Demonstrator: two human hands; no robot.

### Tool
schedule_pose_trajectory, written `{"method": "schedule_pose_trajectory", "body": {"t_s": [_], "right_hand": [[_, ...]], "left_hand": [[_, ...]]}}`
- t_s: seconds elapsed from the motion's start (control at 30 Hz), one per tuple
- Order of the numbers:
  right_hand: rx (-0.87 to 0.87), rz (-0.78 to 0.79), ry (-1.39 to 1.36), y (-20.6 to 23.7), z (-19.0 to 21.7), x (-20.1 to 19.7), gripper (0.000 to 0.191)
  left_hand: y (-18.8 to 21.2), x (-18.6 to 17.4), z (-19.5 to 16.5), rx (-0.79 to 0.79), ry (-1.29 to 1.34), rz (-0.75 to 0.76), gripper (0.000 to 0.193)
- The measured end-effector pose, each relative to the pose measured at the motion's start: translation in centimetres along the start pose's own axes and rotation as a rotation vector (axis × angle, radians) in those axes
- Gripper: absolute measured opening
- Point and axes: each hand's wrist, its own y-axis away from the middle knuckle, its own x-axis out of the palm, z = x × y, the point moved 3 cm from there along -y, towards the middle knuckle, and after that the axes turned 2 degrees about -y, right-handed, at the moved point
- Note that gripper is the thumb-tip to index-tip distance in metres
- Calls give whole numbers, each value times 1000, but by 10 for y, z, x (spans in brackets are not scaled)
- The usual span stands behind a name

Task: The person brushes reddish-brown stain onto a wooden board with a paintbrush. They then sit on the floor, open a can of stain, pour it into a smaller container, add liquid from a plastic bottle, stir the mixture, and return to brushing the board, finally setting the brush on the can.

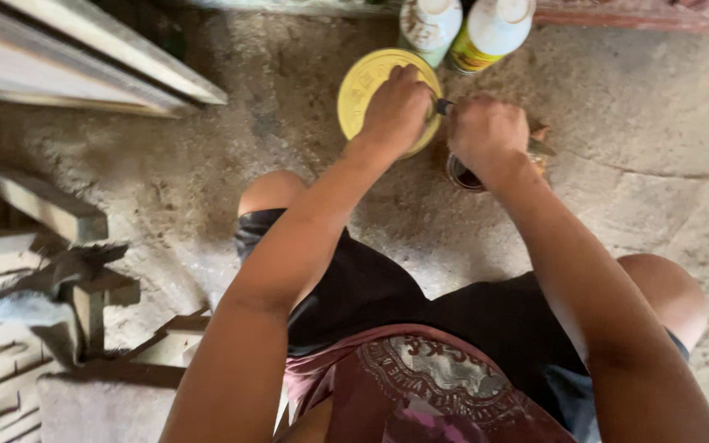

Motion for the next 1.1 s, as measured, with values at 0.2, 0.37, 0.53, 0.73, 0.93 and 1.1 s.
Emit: {"method": "schedule_pose_trajectory", "body": {"t_s": [0.2, 0.37, 0.53, 0.73, 0.93, 1.1], "right_hand": [[129, -91, -398, -5, 1, 3, 26], [109, -115, -423, 0, 2, 10, 24], [46, -177, -329, 11, -28, 2, 18], [-83, -225, -221, 49, -113, -25, 13], [207, 253, 5, 66, -176, 27, 22], [260, 454, 81, 73, -196, 51, 24]], "left_hand": [[8, -6, 9, 41, 18, -30, 28], [10, -8, 10, -33, 45, 42, 45], [17, -40, 8, -16, 200, -129, 65], [90, -27, -9, -132, 677, 747, 59], [147, 97, -49, 173, 390, 940, 34], [145, 145, -40, 127, 82, 783, 29]]}}
